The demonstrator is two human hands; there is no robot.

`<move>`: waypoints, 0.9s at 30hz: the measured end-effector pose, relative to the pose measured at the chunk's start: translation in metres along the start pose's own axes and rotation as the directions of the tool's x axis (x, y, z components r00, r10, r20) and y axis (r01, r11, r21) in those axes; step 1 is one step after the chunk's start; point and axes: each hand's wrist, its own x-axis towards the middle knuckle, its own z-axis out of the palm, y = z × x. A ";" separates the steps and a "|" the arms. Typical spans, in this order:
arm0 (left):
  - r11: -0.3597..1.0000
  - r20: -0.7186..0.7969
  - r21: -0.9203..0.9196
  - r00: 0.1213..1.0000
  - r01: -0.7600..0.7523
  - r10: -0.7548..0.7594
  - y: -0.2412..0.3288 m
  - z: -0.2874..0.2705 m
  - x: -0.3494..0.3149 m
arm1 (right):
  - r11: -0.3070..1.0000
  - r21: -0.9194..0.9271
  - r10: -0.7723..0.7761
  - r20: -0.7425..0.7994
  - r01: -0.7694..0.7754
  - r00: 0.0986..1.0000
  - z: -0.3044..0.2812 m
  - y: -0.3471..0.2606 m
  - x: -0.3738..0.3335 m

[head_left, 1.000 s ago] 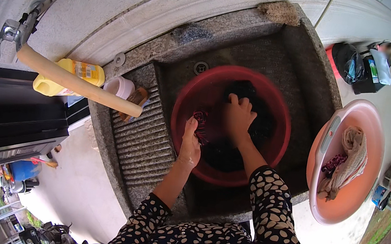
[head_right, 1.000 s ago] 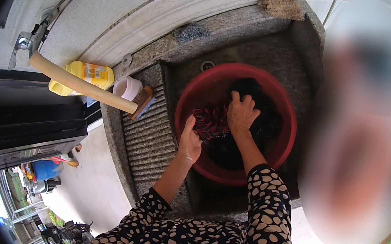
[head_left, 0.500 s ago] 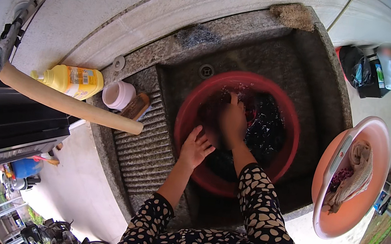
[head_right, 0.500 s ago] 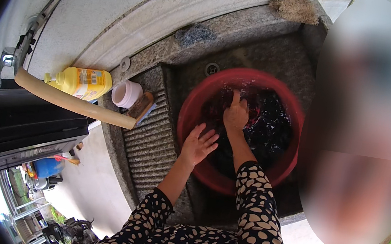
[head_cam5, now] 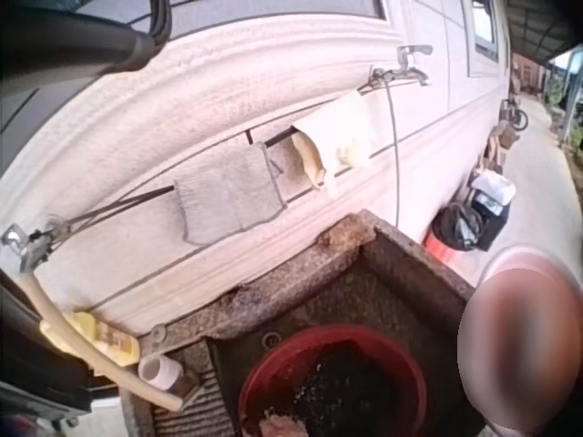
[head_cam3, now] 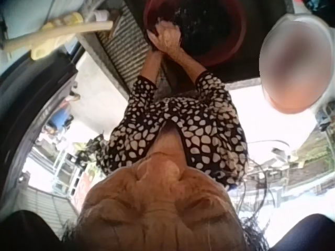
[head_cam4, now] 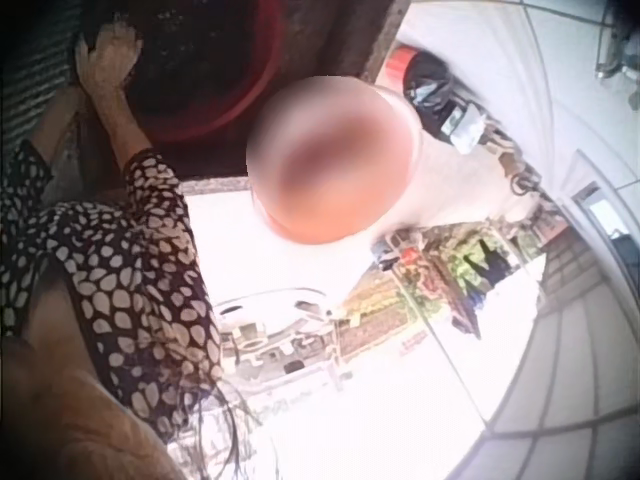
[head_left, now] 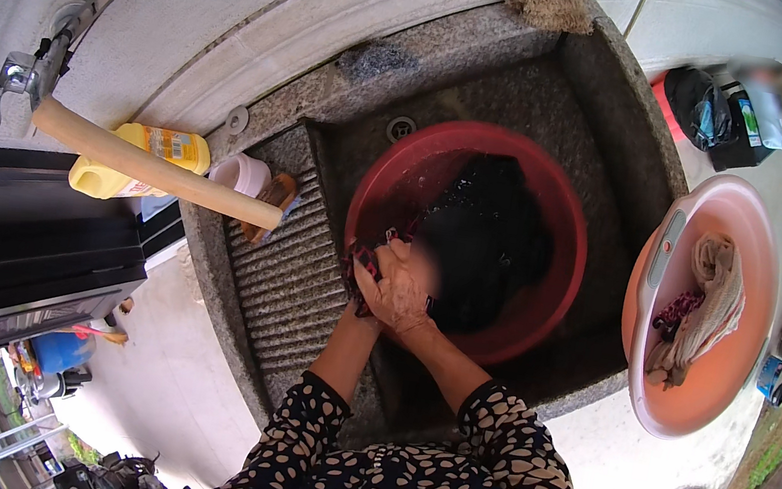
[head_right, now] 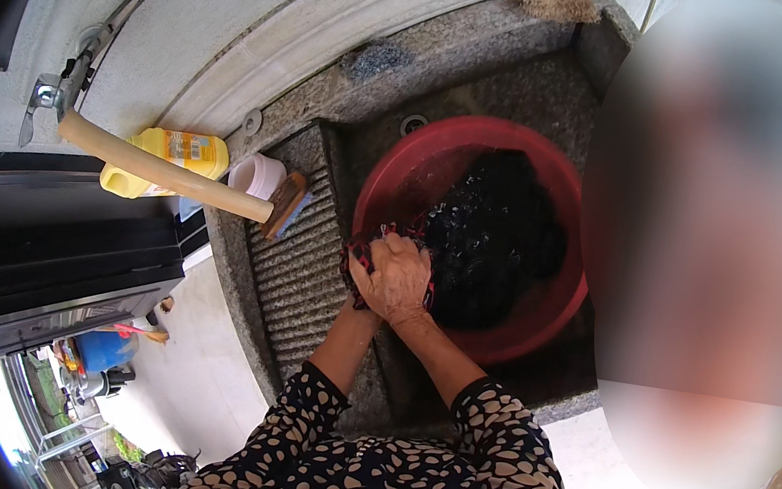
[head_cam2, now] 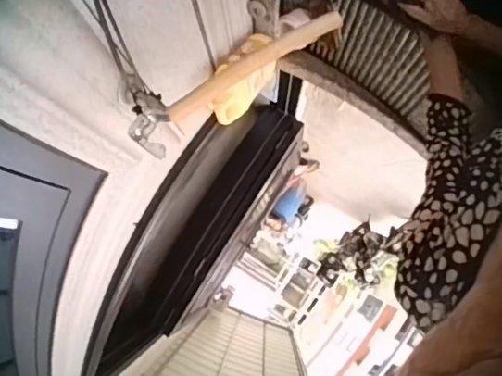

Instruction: The person washes clothes by hand in a red basin at an outdoor stone washstand. They scrub a black garment on the washboard, rinse it, and then wash a patterned cloth and a light-colored cloth, wringing each item and placing them into a pink basin.

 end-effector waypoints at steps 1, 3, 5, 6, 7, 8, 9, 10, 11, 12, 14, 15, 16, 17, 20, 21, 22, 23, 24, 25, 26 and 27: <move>1.000 -0.046 0.026 0.999 0.006 -0.005 -0.003 0.006 0.005 | 0.985 -0.112 -0.133 -0.036 0.129 0.990 0.013 0.028 0.012; 0.972 -0.715 0.074 0.692 0.225 -0.106 -0.016 0.106 0.018 | 0.962 0.001 0.270 -0.111 -0.272 0.956 -0.002 0.061 0.040; 0.979 -0.572 0.063 0.811 0.195 -0.125 -0.015 0.102 0.016 | 0.973 -0.125 0.173 -0.159 -0.193 0.972 0.015 0.081 0.030; 0.987 -0.567 0.064 0.819 0.145 -0.084 -0.010 0.082 0.005 | 0.979 -0.121 0.149 -0.135 -0.166 0.979 0.014 0.073 0.024; 0.996 -0.561 0.063 0.827 0.070 -0.023 -0.001 0.046 -0.008 | 0.988 0.012 0.155 -0.032 -0.155 0.987 -0.008 0.024 0.014; 0.981 -0.397 0.194 0.915 0.005 0.074 0.002 0.000 -0.018 | 0.998 0.035 0.058 0.072 -0.061 0.996 -0.016 -0.004 -0.008; 0.947 -0.218 0.302 0.960 -0.107 0.177 0.005 -0.043 -0.029 | 0.997 0.077 -0.042 0.185 0.028 0.982 -0.018 -0.020 -0.026; 0.961 -0.340 0.274 0.932 -0.030 0.126 0.006 -0.038 -0.024 | 0.994 0.113 -0.006 0.144 -0.011 0.990 -0.016 -0.009 -0.024; 0.974 -0.477 0.218 0.878 0.064 0.049 0.000 -0.013 -0.014 | 0.989 0.139 0.043 0.089 -0.055 0.995 -0.012 0.016 -0.016; 0.980 -0.606 0.150 0.796 0.130 -0.013 -0.002 0.013 -0.008 | 0.978 0.184 0.091 0.056 -0.100 0.994 -0.011 0.035 -0.011; 0.972 -0.707 0.138 0.707 0.188 -0.037 -0.009 0.076 0.009 | 0.987 -0.082 0.141 -0.019 -0.142 0.990 -0.019 0.077 0.028; 0.966 -0.661 0.223 0.748 0.130 0.052 -0.009 0.103 0.019 | 0.911 -0.332 0.296 0.117 -0.244 0.948 -0.022 0.115 0.047; 0.963 -0.637 0.264 0.760 0.059 0.128 0.003 0.097 0.014 | 0.861 -0.424 0.377 0.163 -0.280 0.912 -0.037 0.119 0.069; 0.952 -0.599 0.306 0.775 -0.011 0.202 0.014 0.090 0.014 | 0.759 -0.593 0.395 0.090 -0.270 0.914 -0.048 0.121 0.082; 0.596 -0.530 0.794 0.613 0.118 0.586 0.005 0.079 0.030 | 0.805 -0.528 0.345 0.043 -0.272 0.937 -0.036 0.157 0.089; 0.410 -0.477 0.871 0.665 0.271 0.575 -0.002 0.074 0.036 | 0.824 -0.492 0.351 0.054 -0.281 0.935 -0.026 0.170 0.087; 0.193 -0.435 0.896 0.712 0.399 0.550 -0.010 0.065 0.037 | 0.852 -0.440 0.320 0.009 -0.284 0.947 -0.010 0.174 0.078; -0.040 -0.404 0.869 0.754 0.493 0.518 -0.018 0.053 0.036 | 0.842 -0.501 0.261 0.048 -0.202 0.964 0.002 0.165 0.069; -0.219 -0.323 0.856 0.815 0.468 0.481 -0.026 0.026 0.031 | 0.827 -0.551 0.195 0.095 -0.112 0.976 0.015 0.151 0.061; -0.298 -0.339 0.816 0.827 0.495 0.448 -0.029 -0.005 0.026 | 0.826 -0.563 0.107 0.170 0.007 0.980 0.020 0.148 0.061; -0.325 -0.396 0.779 0.822 0.537 0.410 -0.027 -0.012 0.027 | 0.813 -0.572 0.032 0.233 0.110 0.972 0.024 0.153 0.058; -0.353 -0.452 0.738 0.810 0.575 0.373 -0.024 -0.019 0.026 | 0.808 -0.538 -0.066 0.321 0.239 0.945 0.022 0.164 0.057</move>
